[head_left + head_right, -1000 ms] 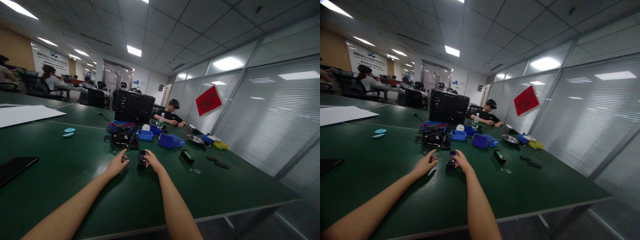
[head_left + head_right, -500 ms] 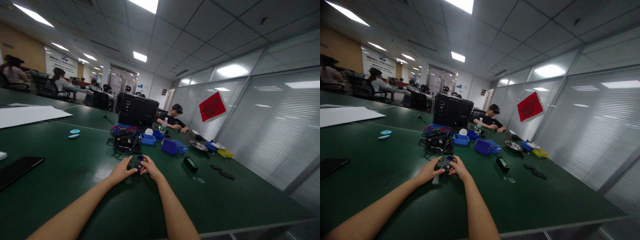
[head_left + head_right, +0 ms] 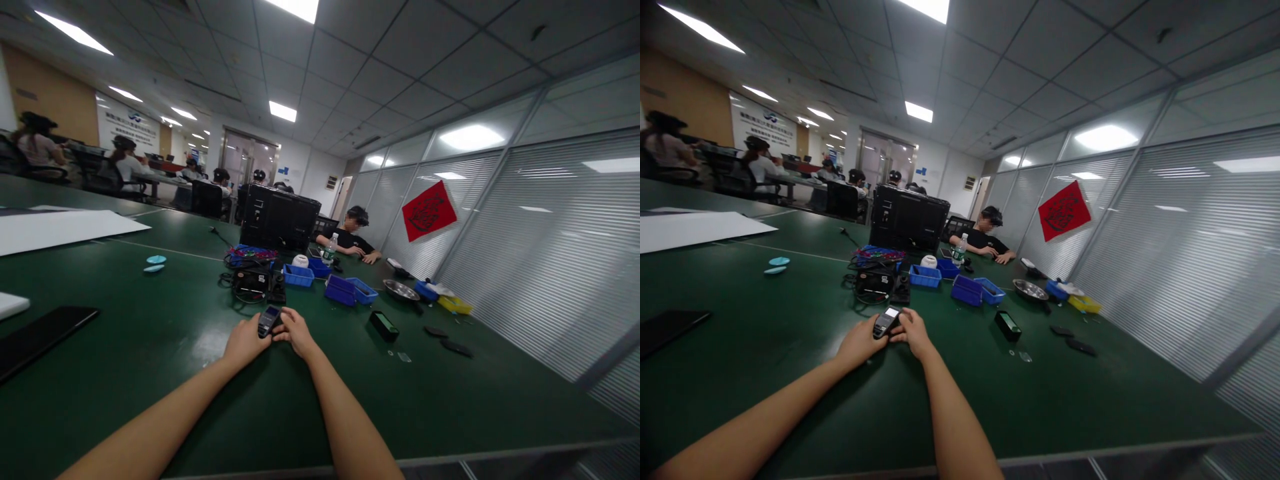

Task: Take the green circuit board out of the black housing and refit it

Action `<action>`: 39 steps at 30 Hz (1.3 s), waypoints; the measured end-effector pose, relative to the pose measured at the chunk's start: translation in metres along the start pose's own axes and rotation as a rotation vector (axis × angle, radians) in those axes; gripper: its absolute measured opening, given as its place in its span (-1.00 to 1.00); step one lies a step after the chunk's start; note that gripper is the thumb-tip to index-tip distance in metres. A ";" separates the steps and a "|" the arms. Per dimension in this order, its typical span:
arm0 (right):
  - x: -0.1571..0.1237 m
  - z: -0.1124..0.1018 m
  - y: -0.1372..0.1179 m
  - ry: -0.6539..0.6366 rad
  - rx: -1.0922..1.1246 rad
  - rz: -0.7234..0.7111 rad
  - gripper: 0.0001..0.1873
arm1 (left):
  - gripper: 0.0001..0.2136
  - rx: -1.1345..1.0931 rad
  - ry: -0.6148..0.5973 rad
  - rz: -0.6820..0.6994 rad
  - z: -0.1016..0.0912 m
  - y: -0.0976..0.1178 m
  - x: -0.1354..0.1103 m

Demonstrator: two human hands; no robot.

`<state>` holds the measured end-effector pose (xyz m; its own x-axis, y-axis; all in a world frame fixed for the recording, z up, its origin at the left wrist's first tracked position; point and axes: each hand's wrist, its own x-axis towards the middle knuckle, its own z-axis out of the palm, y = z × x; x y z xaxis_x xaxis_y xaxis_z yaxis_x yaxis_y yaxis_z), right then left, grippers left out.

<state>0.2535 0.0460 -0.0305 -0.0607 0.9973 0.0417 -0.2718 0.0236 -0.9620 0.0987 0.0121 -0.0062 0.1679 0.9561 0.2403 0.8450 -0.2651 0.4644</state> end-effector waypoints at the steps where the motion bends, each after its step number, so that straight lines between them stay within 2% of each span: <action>1: 0.002 -0.003 0.000 0.034 0.028 -0.018 -0.60 | -0.62 0.008 0.013 -0.001 0.002 -0.001 0.001; 5: 0.011 -0.015 -0.001 0.156 0.130 -0.085 -0.69 | -0.59 0.017 0.060 -0.003 0.009 -0.006 0.004; 8: 0.014 -0.022 0.000 0.170 0.178 -0.086 -0.71 | -0.57 0.022 0.068 -0.017 0.010 -0.008 0.005; 15: 0.012 -0.030 -0.005 0.153 0.212 -0.071 -0.74 | -0.57 0.052 0.031 -0.128 -0.011 -0.019 0.001; 18: 0.011 -0.032 -0.008 0.175 0.224 -0.072 -0.75 | -0.54 0.078 0.016 -0.198 -0.025 -0.036 0.001; 23: 0.010 -0.030 -0.008 0.185 0.188 -0.087 -0.78 | -0.48 0.075 0.001 -0.327 -0.053 -0.078 0.004; 27: 0.009 -0.027 -0.006 0.204 0.118 -0.106 -0.81 | -0.45 0.090 0.038 -0.435 -0.080 -0.113 0.004; 32: 0.003 -0.031 -0.004 0.150 0.012 -0.103 -0.79 | -0.38 0.067 0.081 -0.497 -0.108 -0.153 -0.001; 35: -0.004 -0.039 -0.006 0.131 0.063 -0.108 -0.76 | -0.34 0.024 0.134 -0.499 -0.116 -0.164 -0.005; 39: -0.013 -0.050 -0.014 0.158 0.150 -0.098 -0.74 | -0.22 -0.006 0.239 -0.510 -0.117 -0.161 -0.007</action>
<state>0.3065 0.0364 -0.0314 0.1211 0.9895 0.0784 -0.4090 0.1217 -0.9044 -0.0985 0.0335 0.0172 -0.3818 0.9084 0.1704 0.7861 0.2222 0.5768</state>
